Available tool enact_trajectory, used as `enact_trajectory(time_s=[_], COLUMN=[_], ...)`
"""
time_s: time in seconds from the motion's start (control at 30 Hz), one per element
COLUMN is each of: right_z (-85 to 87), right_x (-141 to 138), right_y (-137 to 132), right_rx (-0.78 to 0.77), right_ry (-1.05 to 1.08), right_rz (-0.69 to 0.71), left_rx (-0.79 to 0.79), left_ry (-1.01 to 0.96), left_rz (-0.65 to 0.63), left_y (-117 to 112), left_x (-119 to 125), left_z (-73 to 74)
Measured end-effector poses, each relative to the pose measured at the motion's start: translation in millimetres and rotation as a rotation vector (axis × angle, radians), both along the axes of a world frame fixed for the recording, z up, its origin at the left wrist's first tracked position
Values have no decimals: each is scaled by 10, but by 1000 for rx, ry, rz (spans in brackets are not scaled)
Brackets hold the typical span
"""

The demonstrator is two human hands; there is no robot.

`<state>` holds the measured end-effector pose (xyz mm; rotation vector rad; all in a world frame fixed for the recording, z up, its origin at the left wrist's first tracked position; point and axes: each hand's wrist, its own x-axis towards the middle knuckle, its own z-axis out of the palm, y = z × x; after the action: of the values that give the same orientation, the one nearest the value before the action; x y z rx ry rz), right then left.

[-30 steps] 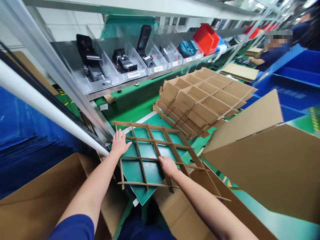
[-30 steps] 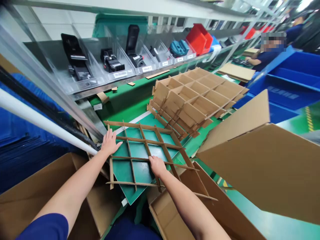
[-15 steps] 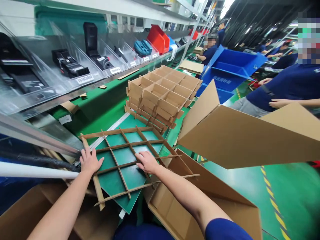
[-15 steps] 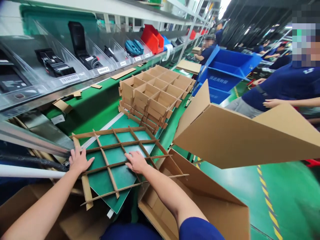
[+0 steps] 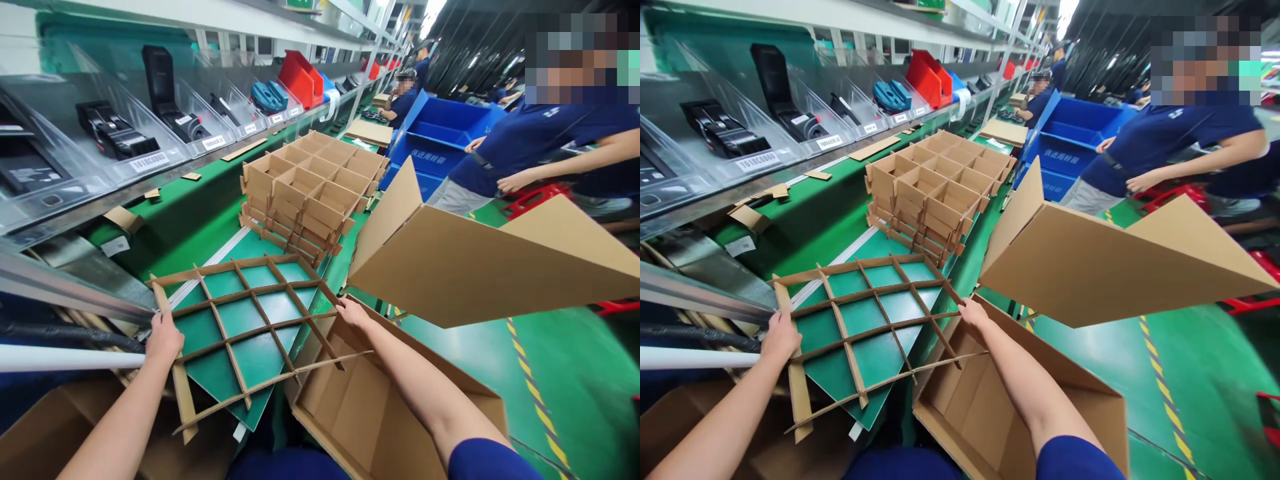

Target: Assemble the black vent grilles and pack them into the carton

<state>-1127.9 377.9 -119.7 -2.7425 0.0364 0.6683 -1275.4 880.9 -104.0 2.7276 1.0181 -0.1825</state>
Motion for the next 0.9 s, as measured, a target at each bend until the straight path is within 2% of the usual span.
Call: enact_trajectory(time_s=[0.2,0.37,0.67,0.9], right_z=[-50,-93,-176,-102], right_x=[-166,-312,-371,-457], right_y=[-103,-109,-108,-278], right_rx=[67,83,94,100], right_ry=[17,20,-21,-60], right_rz=[20,-25,-94,-13], left_rx=[8,26,33,64], left_ry=[55,90,173,159], left_rz=[-67,1,-85,-147], left_y=[-75,-113,-22,-184], left_x=[-135,-188,-80,-416], left_z=[-20,-57,-99,-69])
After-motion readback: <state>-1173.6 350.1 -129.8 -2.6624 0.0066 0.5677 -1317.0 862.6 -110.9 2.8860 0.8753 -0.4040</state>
